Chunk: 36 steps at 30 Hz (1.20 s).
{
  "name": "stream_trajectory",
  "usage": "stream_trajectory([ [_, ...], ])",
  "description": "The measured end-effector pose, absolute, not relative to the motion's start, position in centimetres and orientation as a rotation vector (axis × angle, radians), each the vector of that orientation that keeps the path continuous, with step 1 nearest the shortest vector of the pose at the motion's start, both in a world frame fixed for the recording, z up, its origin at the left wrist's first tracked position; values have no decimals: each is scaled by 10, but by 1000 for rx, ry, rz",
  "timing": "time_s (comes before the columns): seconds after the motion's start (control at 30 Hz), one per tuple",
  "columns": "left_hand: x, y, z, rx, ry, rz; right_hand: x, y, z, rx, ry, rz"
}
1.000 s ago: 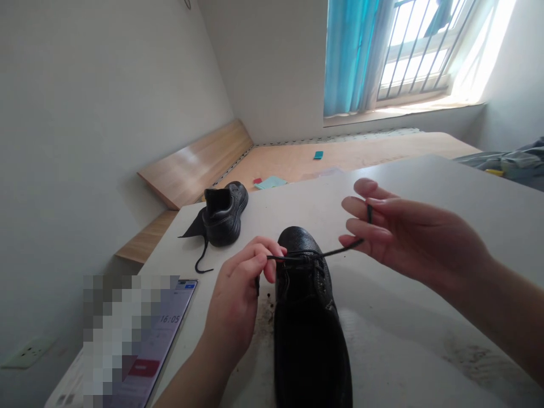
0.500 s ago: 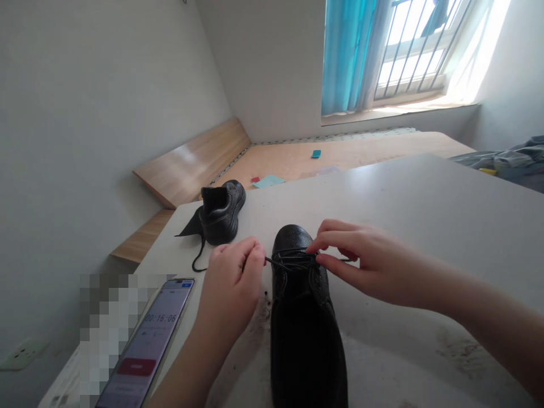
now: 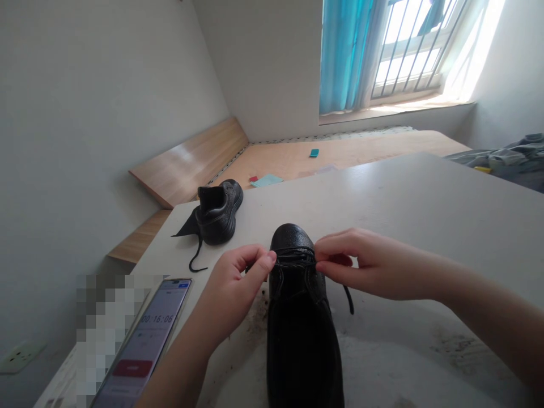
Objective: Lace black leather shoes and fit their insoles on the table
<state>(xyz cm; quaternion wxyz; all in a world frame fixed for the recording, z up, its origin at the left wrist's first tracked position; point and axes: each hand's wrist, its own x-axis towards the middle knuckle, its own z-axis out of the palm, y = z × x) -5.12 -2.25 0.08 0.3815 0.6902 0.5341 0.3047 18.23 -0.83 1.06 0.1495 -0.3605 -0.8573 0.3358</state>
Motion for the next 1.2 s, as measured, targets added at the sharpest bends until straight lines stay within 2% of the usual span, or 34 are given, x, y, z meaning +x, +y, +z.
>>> stream_trajectory([
  [0.23,-62,-21,-1,1747,1293,567,181,-5,11,-926,-2254,1189],
  [0.43,-55,-21,0,1605,1294,756,174,-8,6,-761,-2081,1413],
  [0.63,-53,-19,-1,1486,1297,727,177,0,-3,-835,-1876,1639],
  [0.97,-51,-30,-2,1715,1338,763,182,3,1,-809,-1801,1724],
  [1.2,-49,-32,6,1947,1412,736,186,1,6,-917,-1939,1533],
])
